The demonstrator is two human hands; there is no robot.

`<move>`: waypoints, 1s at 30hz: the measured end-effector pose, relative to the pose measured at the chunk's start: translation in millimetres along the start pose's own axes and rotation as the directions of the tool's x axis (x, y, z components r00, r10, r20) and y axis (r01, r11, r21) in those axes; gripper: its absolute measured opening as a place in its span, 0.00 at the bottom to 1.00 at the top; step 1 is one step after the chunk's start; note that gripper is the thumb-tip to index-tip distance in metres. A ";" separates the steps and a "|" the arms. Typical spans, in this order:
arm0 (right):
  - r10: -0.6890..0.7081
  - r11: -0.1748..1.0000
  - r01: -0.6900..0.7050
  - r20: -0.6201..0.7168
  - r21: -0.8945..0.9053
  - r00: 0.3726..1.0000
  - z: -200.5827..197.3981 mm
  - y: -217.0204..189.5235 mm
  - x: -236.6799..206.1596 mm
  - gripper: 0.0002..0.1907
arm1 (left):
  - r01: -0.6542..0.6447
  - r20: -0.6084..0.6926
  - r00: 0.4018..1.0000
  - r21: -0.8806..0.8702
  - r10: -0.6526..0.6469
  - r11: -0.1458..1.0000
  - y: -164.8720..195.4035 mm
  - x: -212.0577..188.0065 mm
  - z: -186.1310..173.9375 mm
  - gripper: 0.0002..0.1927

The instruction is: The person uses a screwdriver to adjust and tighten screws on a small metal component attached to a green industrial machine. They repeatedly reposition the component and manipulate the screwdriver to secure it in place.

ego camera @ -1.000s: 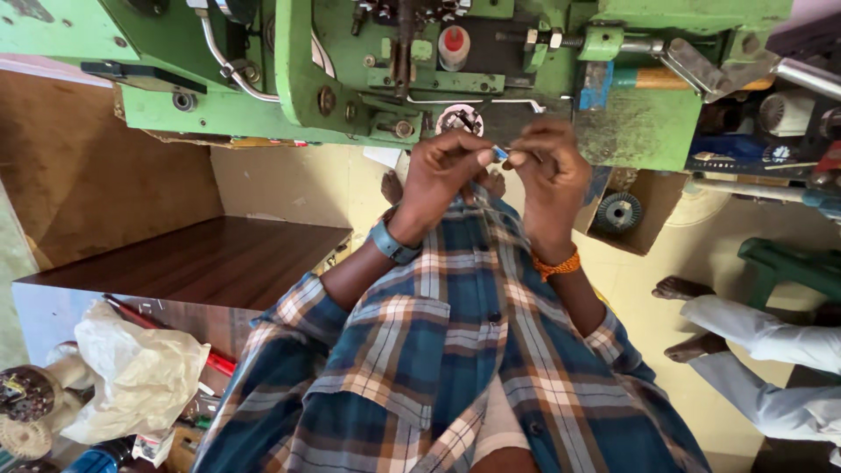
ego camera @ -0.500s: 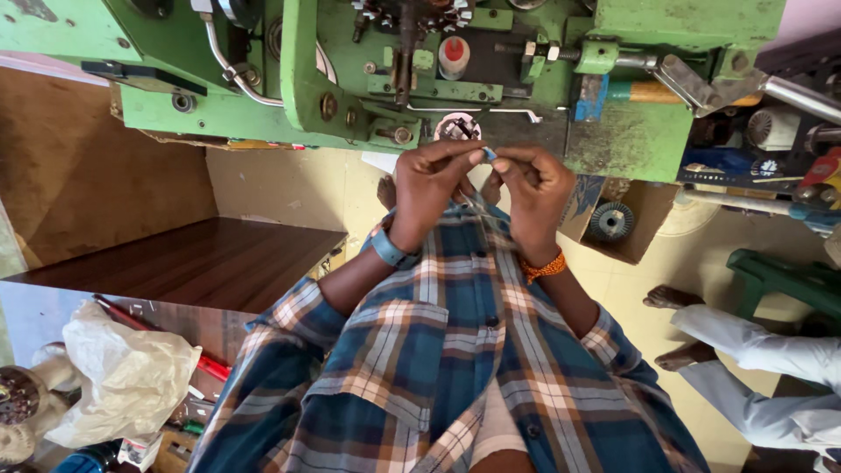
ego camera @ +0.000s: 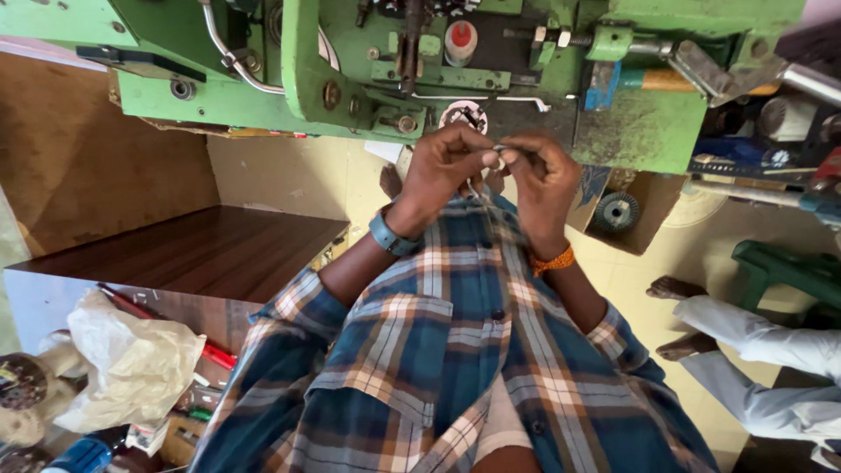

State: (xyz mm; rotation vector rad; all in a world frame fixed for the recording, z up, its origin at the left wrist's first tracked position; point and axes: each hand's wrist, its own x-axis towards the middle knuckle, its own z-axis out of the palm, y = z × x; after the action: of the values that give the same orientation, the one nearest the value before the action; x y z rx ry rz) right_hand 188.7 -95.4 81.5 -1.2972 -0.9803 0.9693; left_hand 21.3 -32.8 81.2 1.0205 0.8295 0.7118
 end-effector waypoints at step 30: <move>-0.380 0.685 0.369 0.124 -0.629 0.917 -0.9 117.4 -5.4 0.09 | -0.376 0.197 0.846 0.879 0.495 0.294 -26.5 5.4 -20.7 0.20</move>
State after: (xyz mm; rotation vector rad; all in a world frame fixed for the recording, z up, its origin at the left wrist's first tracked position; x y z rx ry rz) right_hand 185.8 -96.6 -35.9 -1.5609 -1.5825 0.2850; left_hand 9.7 -28.9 49.4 2.3174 1.0680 0.7833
